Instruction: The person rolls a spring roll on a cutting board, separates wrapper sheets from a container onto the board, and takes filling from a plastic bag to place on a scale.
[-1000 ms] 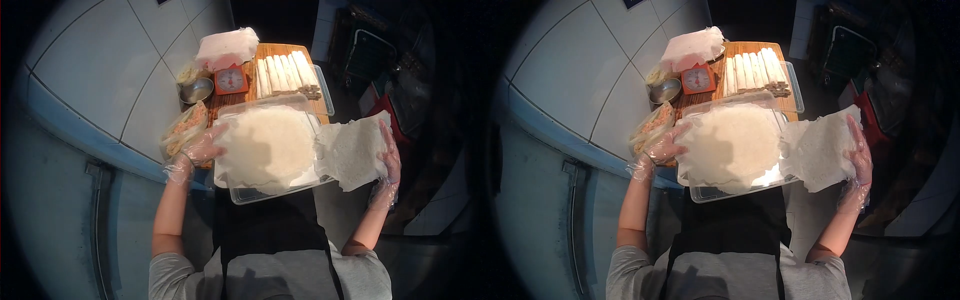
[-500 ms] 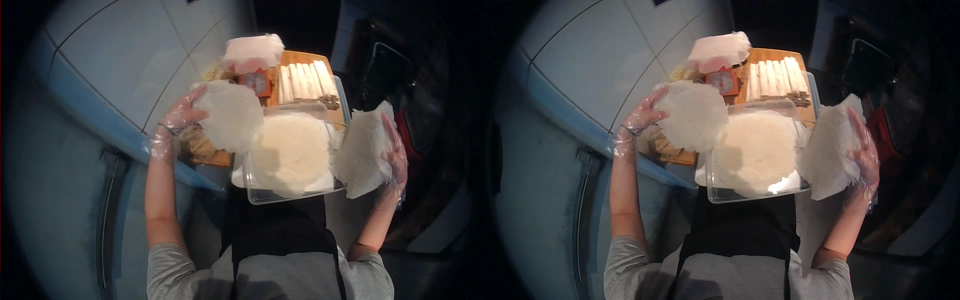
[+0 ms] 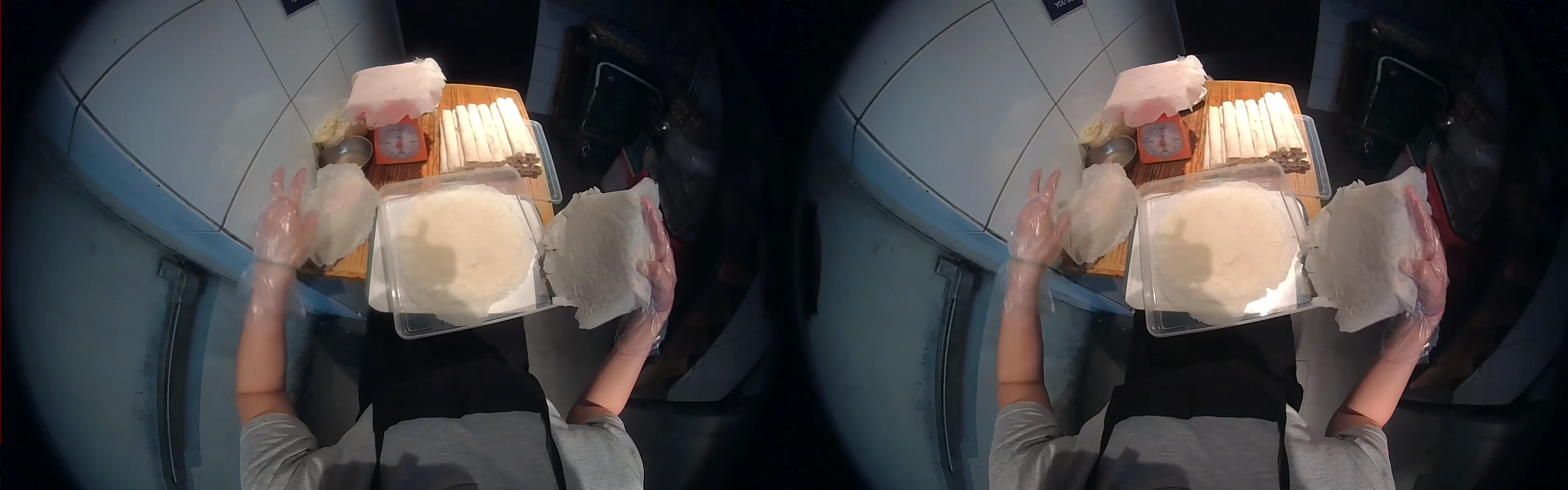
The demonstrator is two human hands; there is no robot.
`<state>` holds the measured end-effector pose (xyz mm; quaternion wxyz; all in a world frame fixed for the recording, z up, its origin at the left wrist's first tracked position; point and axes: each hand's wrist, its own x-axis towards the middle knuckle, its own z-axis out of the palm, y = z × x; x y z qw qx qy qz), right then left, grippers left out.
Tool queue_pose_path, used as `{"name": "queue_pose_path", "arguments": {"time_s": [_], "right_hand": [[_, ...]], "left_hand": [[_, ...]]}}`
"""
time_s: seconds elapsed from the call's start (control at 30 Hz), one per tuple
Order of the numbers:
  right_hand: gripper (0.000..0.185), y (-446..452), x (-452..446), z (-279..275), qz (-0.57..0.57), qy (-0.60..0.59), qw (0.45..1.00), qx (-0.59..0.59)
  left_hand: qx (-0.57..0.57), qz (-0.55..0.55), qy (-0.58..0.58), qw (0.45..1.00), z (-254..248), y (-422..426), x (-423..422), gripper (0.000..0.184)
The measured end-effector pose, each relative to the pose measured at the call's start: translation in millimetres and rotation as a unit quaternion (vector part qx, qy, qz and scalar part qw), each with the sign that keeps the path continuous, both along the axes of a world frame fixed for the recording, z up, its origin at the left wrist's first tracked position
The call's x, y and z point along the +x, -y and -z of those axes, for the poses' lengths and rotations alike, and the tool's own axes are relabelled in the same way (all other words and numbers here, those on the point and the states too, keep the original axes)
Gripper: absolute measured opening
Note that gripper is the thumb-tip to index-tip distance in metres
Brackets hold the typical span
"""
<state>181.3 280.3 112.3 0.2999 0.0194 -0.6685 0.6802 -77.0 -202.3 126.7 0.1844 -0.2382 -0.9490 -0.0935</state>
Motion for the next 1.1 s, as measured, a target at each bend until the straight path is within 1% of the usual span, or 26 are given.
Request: {"name": "queue_pose_path", "arguments": {"time_s": [0.03, 0.13, 0.2, 0.23, 0.33, 0.43, 0.53, 0.57, 0.63, 0.67, 0.77, 0.83, 0.87, 0.9, 0.97, 1.0, 1.1], "right_hand": [[0.094, 2, 3, -2, 0.007, -0.015, 1.000, -0.017], [0.074, 20, 0, -11, 0.006, -0.060, 0.996, -0.072], [0.062, 29, 1, -11, 0.006, -0.089, 0.990, -0.111], [0.080, 19, 4, -6, -0.014, -0.053, 0.994, -0.095], [0.100, 6, 4, -9, -0.024, -0.016, 0.999, -0.033], [0.089, 12, 0, -11, -0.002, -0.032, 0.999, -0.029], [0.079, 24, 5, -11, 0.031, -0.035, 0.999, -0.023], [0.079, 28, 5, -11, 0.018, -0.047, 0.998, -0.037], [0.080, 35, -6, -12, -0.009, -0.075, 0.995, -0.064], [0.080, 34, -13, -15, -0.040, -0.070, 0.996, -0.040], [0.085, 32, -25, -19, -0.048, -0.053, 0.997, 0.002], [0.087, 30, -29, -20, -0.043, -0.048, 0.998, 0.017], [0.089, 28, -29, -20, -0.038, -0.048, 0.998, 0.022], [0.090, 26, -30, -20, -0.035, -0.047, 0.998, 0.026], [0.093, 22, -30, -22, -0.025, -0.047, 0.998, 0.034], [0.095, 20, -28, -23, -0.019, -0.047, 0.998, 0.033], [0.096, 17, -12, -29, 0.005, -0.049, 0.999, 0.012]], "left_hand": [[0.034, 0.058, -0.046, 0.997, 2, -3, 12, 0.075], [0.026, 0.043, 0.148, 0.988, 27, -13, 33, 0.075], [-0.144, -0.019, 0.128, 0.981, 38, -23, 36, 0.075], [-0.227, -0.048, 0.116, 0.966, 42, -24, 36, 0.075], [-0.252, -0.056, 0.026, 0.966, 69, 2, 27, 0.062], [-0.246, 0.016, -0.018, 0.969, 74, 24, 10, 0.057], [-0.168, 0.091, 0.064, 0.979, 66, 49, 2, 0.053], [-0.127, 0.117, 0.074, 0.982, 71, 60, -6, 0.045], [-0.157, 0.108, 0.054, 0.980, 58, 51, 1, 0.042], [-0.171, 0.104, 0.043, 0.979, 48, 45, 5, 0.040], [0.026, 0.163, 0.126, 0.978, 40, 7, 29, 0.033], [0.077, 0.102, 0.220, 0.967, 48, -23, 53, 0.031], [0.099, 0.107, 0.243, 0.959, 67, -30, 57, 0.032], [0.059, 0.106, 0.221, 0.968, 75, -40, 64, 0.035], [0.089, 0.096, 0.317, 0.940, 112, -49, 55, 0.031], [0.103, 0.093, 0.363, 0.922, 115, -54, 53, 0.028], [0.180, 0.102, 0.314, 0.926, 119, -60, 51, 0.027]]}}
